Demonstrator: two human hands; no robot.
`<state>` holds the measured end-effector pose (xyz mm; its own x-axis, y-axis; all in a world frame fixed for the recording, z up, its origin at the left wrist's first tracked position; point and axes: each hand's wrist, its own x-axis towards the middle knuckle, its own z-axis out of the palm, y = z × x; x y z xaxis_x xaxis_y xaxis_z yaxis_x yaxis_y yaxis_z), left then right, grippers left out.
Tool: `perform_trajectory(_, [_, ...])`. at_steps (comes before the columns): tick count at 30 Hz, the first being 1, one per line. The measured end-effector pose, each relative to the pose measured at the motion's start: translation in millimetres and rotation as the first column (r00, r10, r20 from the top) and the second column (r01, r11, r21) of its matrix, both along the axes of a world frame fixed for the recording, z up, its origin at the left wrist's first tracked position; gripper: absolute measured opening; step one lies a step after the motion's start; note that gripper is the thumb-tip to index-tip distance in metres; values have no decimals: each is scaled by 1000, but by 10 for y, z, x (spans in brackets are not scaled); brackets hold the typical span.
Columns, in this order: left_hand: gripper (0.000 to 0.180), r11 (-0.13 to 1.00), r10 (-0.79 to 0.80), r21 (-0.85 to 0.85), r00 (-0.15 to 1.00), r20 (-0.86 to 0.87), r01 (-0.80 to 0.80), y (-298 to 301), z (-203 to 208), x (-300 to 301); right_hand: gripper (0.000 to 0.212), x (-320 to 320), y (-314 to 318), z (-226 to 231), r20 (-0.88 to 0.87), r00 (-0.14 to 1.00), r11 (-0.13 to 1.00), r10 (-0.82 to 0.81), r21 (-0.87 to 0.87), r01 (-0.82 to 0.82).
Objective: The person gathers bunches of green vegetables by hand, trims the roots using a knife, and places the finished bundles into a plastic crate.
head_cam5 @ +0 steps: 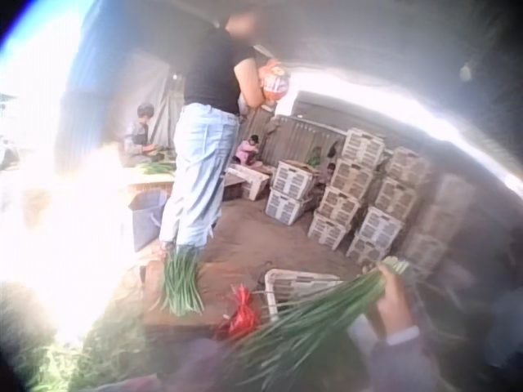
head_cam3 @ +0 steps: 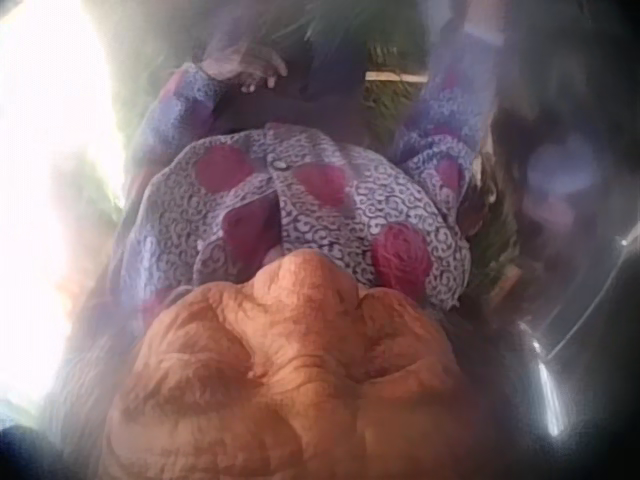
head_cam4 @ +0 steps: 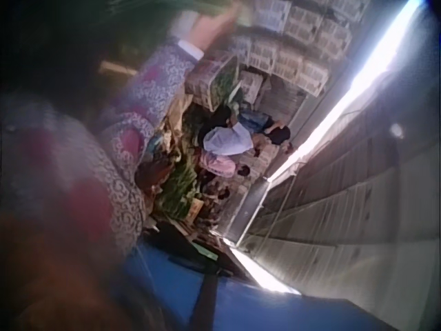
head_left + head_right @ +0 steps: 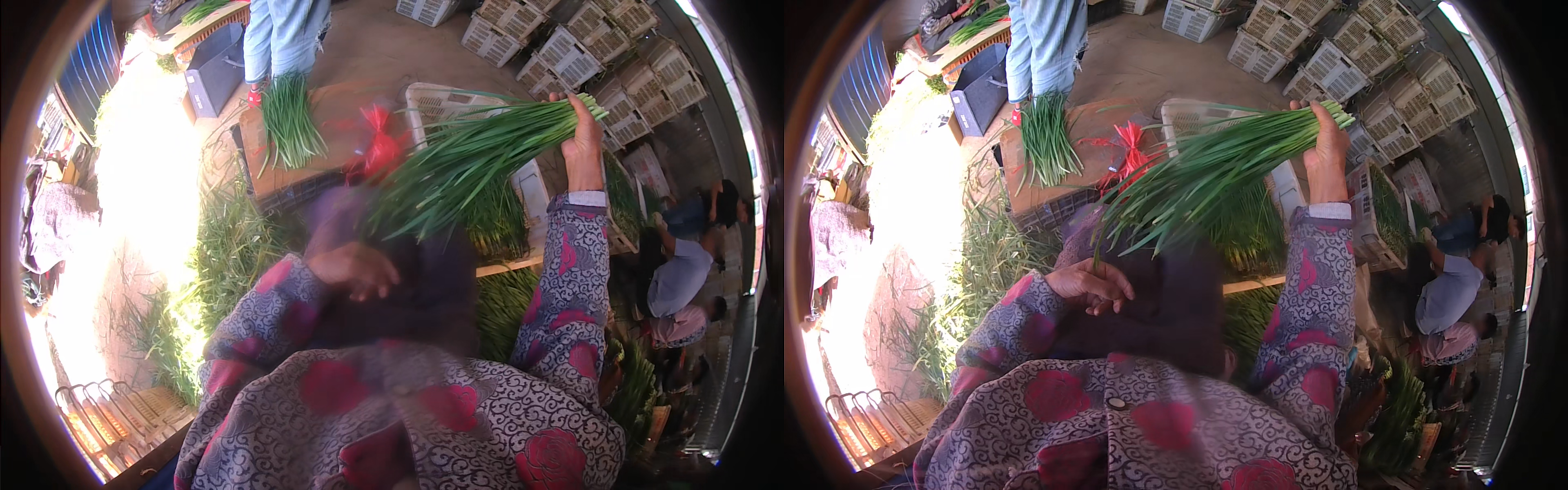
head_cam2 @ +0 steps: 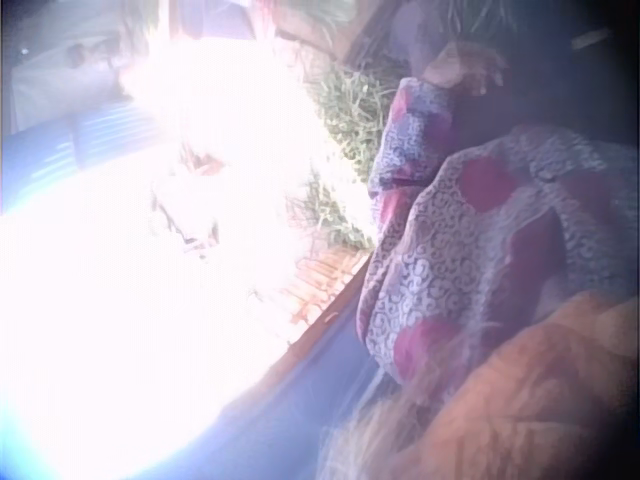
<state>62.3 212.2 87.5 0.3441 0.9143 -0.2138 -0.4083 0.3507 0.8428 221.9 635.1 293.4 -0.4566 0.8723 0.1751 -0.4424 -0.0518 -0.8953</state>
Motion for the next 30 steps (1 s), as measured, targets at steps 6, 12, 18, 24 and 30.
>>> perform_trajectory(6, [29, 975, -191, 106, 980, -58, 196, -94, 131, 7, 14, -9, -112, 252, -42, 977, 946, -209, 243, 213])
perform_trajectory(12, [45, 917, -334, 256, 939, 75, 306, 8, 320, 80, 15, -99, -324, 354, -92, 960, 886, -265, 368, 281])
perform_trajectory(18, [104, 955, -100, 281, 786, 610, -97, 445, 687, 308, 26, -368, -2106, -48, 46, 986, 148, -160, 989, -23])
perform_trajectory(24, [59, 868, -289, 427, 442, 849, -253, 549, 410, 211, 24, -270, -2890, -1083, 296, 942, -401, 162, 891, -211])
perform_trajectory(30, [54, 964, 20, 179, 726, 687, -197, 402, -114, 68, 28, -303, -2967, -1371, 417, 881, -407, 223, 861, -305])
